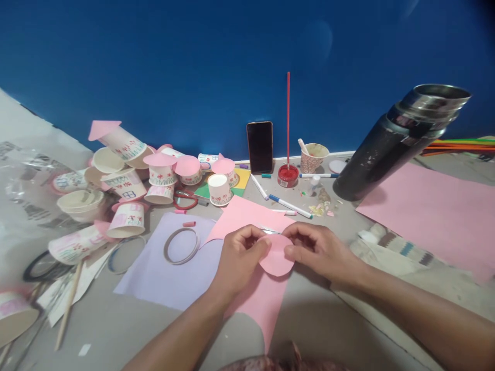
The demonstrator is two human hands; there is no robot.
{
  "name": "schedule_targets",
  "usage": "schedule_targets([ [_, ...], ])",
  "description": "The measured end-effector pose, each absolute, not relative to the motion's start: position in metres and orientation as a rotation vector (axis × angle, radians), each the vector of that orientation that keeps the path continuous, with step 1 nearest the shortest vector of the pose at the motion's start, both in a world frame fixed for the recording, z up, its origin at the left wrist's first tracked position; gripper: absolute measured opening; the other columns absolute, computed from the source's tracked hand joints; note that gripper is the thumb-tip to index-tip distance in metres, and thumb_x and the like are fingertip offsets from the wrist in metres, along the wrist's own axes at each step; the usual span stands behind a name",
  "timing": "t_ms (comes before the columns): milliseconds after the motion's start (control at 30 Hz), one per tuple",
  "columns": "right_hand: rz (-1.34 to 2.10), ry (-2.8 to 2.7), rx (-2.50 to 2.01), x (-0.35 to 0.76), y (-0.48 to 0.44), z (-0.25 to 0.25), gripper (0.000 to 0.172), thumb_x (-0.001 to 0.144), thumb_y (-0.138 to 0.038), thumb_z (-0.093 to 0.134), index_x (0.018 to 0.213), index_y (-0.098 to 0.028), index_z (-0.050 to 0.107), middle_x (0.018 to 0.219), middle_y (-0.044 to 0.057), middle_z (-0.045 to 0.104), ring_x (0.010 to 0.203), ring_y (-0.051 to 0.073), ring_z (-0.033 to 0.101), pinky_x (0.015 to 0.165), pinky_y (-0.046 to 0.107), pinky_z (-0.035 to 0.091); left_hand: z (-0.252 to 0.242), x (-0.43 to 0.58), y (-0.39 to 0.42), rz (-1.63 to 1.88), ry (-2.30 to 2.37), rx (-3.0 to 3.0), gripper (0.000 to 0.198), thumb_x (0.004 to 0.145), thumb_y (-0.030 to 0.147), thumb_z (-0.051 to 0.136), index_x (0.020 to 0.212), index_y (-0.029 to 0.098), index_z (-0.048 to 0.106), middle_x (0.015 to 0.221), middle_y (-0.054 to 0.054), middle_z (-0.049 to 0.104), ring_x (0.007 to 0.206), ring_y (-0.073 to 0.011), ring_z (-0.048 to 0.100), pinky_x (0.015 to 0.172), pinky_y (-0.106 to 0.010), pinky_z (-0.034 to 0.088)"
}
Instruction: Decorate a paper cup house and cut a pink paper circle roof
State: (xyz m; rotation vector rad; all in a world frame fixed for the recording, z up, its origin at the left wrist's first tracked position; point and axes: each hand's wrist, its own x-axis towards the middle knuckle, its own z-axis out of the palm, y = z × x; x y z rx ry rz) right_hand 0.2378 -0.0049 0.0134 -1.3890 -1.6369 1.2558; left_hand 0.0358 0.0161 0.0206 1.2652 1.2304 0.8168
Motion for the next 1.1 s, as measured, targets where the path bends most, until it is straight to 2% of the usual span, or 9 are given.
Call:
schedule_targets([
  [67, 1.238, -1.621, -1.432, 0.2346, -0.0046, 0.0117, 0.021, 0.083, -0.039, 0.073, 0.089, -0.018, 0.073, 0.065, -0.003, 0.056, 0.059, 0.012, 0.044, 0.055, 0.026, 0.032, 0.0204, 0.0366, 0.0149, 0.811, 1.242, 1.235, 0.018, 0.076, 0.029, 0.071, 0.066, 0.018, 0.062, 0.064, 0.003, 0.056, 0.064, -0.0124, 0.047, 0.062, -0.025, 0.037],
  [233, 1.206, -1.544, -1.466, 0.2288, -0.0045, 0.0097, 0.019, 0.083, -0.035, 0.065, 0.075, -0.018, 0.067, 0.067, -0.001, 0.06, 0.061, 0.013, 0.047, 0.055, 0.026, 0.033, 0.0219, 0.0405, 0.0108, 0.805, 1.212, 1.209, 0.018, 0.075, 0.028, 0.071, 0.064, 0.017, 0.061, 0.064, 0.003, 0.055, 0.065, -0.0121, 0.046, 0.063, -0.025, 0.037],
  [400, 1.221, -1.546, -1.482, 0.2301, -0.0044, 0.0114, 0.022, 0.082, -0.037, 0.063, 0.07, -0.018, 0.064, 0.062, -0.002, 0.055, 0.058, 0.012, 0.043, 0.053, 0.025, 0.03, 0.0205, 0.0411, 0.0114, 0.749, 1.188, 1.197, 0.015, 0.074, 0.03, 0.074, 0.074, 0.017, 0.066, 0.073, 0.0, 0.061, 0.068, -0.0138, 0.049, 0.064, -0.026, 0.039],
  [733, 1.305, -1.527, -1.441, 0.2305, -0.0053, 0.0086, 0.019, 0.081, -0.036, 0.066, 0.072, -0.019, 0.064, 0.057, -0.005, 0.046, 0.054, 0.01, 0.037, 0.05, 0.024, 0.025, 0.0222, 0.0383, 0.0137, 0.742, 1.224, 1.207, 0.021, 0.073, 0.033, 0.077, 0.065, 0.018, 0.065, 0.063, 0.002, 0.056, 0.063, -0.0128, 0.045, 0.06, -0.026, 0.037],
  [933, 1.357, -1.49, -1.429, 0.2306, -0.0049, 0.01, 0.018, 0.079, -0.035, 0.066, 0.071, -0.019, 0.063, 0.056, -0.006, 0.044, 0.054, 0.01, 0.035, 0.05, 0.024, 0.024, 0.0222, 0.0392, 0.0136, 0.729, 1.255, 1.192, 0.022, 0.072, 0.035, 0.077, 0.066, 0.017, 0.066, 0.066, 0.001, 0.058, 0.065, -0.0133, 0.047, 0.063, -0.026, 0.038],
  [1100, 1.367, -1.481, -1.422, 0.2317, -0.0043, 0.0091, 0.017, 0.079, -0.034, 0.066, 0.071, -0.019, 0.063, 0.056, -0.006, 0.045, 0.054, 0.01, 0.035, 0.05, 0.024, 0.025, 0.0207, 0.0381, 0.0138, 0.739, 1.253, 1.233, 0.024, 0.074, 0.035, 0.075, 0.063, 0.017, 0.063, 0.064, 0.002, 0.053, 0.066, -0.0128, 0.043, 0.064, -0.026, 0.036],
])
